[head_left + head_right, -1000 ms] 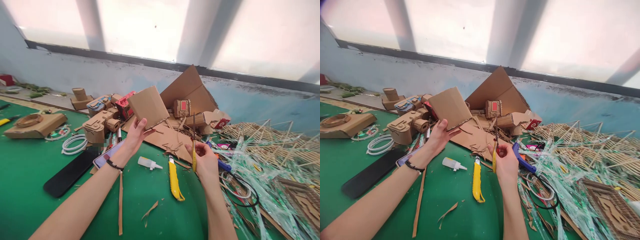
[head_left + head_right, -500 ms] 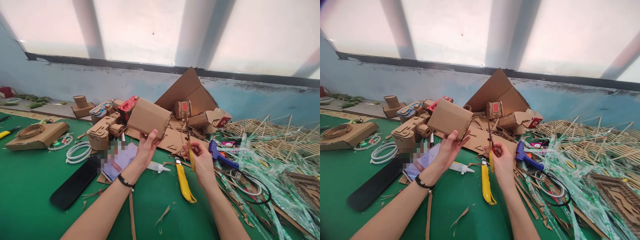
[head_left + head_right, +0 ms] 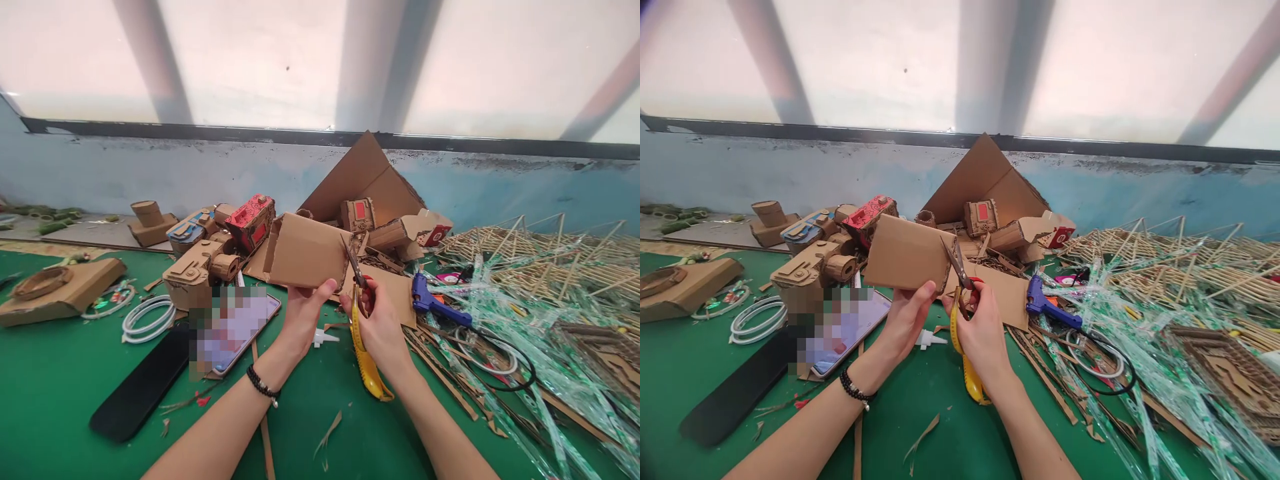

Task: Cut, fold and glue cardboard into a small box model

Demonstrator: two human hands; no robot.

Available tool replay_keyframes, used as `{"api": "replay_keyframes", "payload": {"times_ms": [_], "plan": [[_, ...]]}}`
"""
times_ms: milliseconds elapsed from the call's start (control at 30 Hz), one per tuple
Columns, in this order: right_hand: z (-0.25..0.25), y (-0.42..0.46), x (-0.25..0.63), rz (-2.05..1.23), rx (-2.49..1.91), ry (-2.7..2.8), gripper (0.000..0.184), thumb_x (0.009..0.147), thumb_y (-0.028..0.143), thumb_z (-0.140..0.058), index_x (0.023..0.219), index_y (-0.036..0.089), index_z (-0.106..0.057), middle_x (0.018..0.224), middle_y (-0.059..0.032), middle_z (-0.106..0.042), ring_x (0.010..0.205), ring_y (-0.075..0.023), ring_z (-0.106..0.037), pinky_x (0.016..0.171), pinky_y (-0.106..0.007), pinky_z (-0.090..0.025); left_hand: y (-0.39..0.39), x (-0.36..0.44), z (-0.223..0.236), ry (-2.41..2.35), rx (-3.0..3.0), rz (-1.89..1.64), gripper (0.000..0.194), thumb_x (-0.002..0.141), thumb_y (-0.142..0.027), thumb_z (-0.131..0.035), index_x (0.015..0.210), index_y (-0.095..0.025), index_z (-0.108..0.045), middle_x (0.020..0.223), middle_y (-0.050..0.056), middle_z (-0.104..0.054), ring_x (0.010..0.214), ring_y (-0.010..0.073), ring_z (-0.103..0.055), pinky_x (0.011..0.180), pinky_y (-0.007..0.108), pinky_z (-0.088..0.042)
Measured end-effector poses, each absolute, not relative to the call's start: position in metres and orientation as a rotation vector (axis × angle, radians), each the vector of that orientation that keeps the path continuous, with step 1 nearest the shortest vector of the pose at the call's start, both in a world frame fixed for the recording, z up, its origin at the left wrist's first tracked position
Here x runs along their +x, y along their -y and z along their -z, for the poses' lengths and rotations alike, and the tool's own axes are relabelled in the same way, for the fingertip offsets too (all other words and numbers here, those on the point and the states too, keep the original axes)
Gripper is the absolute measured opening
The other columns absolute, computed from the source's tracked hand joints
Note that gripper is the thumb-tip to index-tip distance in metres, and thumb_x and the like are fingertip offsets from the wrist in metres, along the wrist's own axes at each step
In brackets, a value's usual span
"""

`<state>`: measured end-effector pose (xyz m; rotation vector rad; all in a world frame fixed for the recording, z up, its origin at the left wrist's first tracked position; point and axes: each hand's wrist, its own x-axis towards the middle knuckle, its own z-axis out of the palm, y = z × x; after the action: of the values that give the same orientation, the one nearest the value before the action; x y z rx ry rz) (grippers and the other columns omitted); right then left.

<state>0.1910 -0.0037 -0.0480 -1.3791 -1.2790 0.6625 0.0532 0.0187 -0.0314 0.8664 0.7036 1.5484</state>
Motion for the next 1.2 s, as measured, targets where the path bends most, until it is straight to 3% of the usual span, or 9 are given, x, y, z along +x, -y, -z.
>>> {"api": "replay_keyframes", "payload": {"times_ms": [300, 467, 533, 600, 667, 733, 933, 1067, 1200], "plan": [[0.044, -0.007, 0.214, -0.682, -1.332, 1.153, 0.052, 0.084, 0.068, -0.071, 0.104, 0.02, -0.067, 0.081, 0.0001, -0.062, 0.074, -0.0197, -0.056, 0.07, -0.032, -0.047, -0.028, 0.032, 0.032, -0.491, 1.095, -1.268, 0.079, 0.057, -0.077, -0.095, 0.118, -0.03, -0.078, 0.149, 0.011, -0.07, 0.155, 0.0418, -0.049, 0.122, 0.057, -0.05], [0.046, -0.009, 0.227, -0.621, -1.355, 1.167, 0.047, 0.084, 0.062, -0.071, 0.104, 0.019, -0.069, 0.08, 0.0004, -0.062, 0.074, -0.0185, -0.053, 0.07, -0.031, -0.044, -0.028, 0.012, 0.011, -0.447, 0.932, -1.0, 0.105, 0.068, -0.102, -0.061, 0.138, -0.025, -0.075, 0.146, 0.018, -0.072, 0.149, 0.0471, -0.055, 0.12, 0.063, -0.052], [0.051, -0.01, 0.23, -0.608, -1.355, 1.193, 0.043, 0.085, 0.057, -0.072, 0.106, 0.02, -0.07, 0.08, 0.0004, -0.062, 0.074, -0.0181, -0.054, 0.071, -0.031, -0.044, -0.028, 0.005, 0.006, -0.471, 0.901, -0.999, 0.089, 0.08, -0.091, -0.067, 0.141, -0.025, -0.073, 0.145, 0.016, -0.074, 0.143, 0.0456, -0.061, 0.115, 0.063, -0.056], [0.055, -0.011, 0.232, -0.605, -1.346, 1.244, 0.04, 0.086, 0.054, -0.072, 0.107, 0.02, -0.07, 0.081, 0.0005, -0.061, 0.074, -0.0179, -0.054, 0.07, -0.03, -0.045, -0.031, 0.0, 0.007, -0.539, 0.89, -1.035, 0.065, 0.089, -0.066, -0.078, 0.139, -0.024, -0.074, 0.145, 0.014, -0.074, 0.139, 0.0431, -0.065, 0.111, 0.062, -0.06], [0.058, -0.012, 0.233, -0.588, -1.333, 1.307, 0.038, 0.088, 0.053, -0.071, 0.107, 0.02, -0.07, 0.081, 0.0005, -0.06, 0.074, -0.0179, -0.054, 0.069, -0.03, -0.046, -0.034, -0.004, 0.012, -0.64, 0.881, -1.09, 0.054, 0.089, -0.045, -0.084, 0.137, -0.022, -0.074, 0.142, 0.014, -0.075, 0.134, 0.0418, -0.069, 0.105, 0.06, -0.064], [0.059, -0.013, 0.234, -0.523, -1.324, 1.373, 0.034, 0.09, 0.05, -0.07, 0.108, 0.021, -0.069, 0.083, -0.0002, -0.059, 0.075, -0.0185, -0.054, 0.07, -0.031, -0.047, -0.039, -0.007, 0.019, -0.742, 0.868, -1.176, 0.053, 0.086, -0.035, -0.085, 0.136, -0.022, -0.073, 0.136, 0.013, -0.078, 0.124, 0.0395, -0.075, 0.098, 0.056, -0.067], [0.063, -0.016, 0.235, -0.259, -1.327, 1.475, 0.026, 0.09, 0.04, -0.07, 0.107, 0.022, -0.063, 0.091, -0.003, -0.06, 0.083, -0.0219, -0.056, 0.078, -0.036, -0.049, -0.046, -0.004, 0.022, -0.883, 0.748, -1.25, 0.04, 0.082, -0.026, -0.086, 0.12, -0.02, -0.077, 0.111, 0.01, -0.085, 0.097, 0.0289, -0.082, 0.081, 0.038, -0.068], [0.066, -0.018, 0.234, -0.183, -1.328, 1.467, 0.028, 0.089, 0.04, -0.07, 0.108, 0.022, -0.06, 0.095, -0.0041, -0.06, 0.086, -0.0233, -0.057, 0.079, -0.038, -0.049, -0.042, 0.0, 0.018, -0.877, 0.689, -1.229, 0.031, 0.081, -0.025, -0.086, 0.11, -0.019, -0.079, 0.103, 0.009, -0.086, 0.088, 0.0277, -0.082, 0.076, 0.037, -0.068], [0.063, -0.016, 0.231, -0.134, -1.316, 1.485, 0.025, 0.09, 0.034, -0.067, 0.109, 0.022, -0.058, 0.097, -0.0055, -0.06, 0.088, -0.0241, -0.056, 0.082, -0.039, -0.049, -0.041, 0.001, 0.024, -0.808, 0.649, -1.234, 0.04, 0.083, -0.032, -0.088, 0.119, -0.018, -0.079, 0.106, 0.011, -0.086, 0.094, 0.0304, -0.082, 0.081, 0.039, -0.068]]}}
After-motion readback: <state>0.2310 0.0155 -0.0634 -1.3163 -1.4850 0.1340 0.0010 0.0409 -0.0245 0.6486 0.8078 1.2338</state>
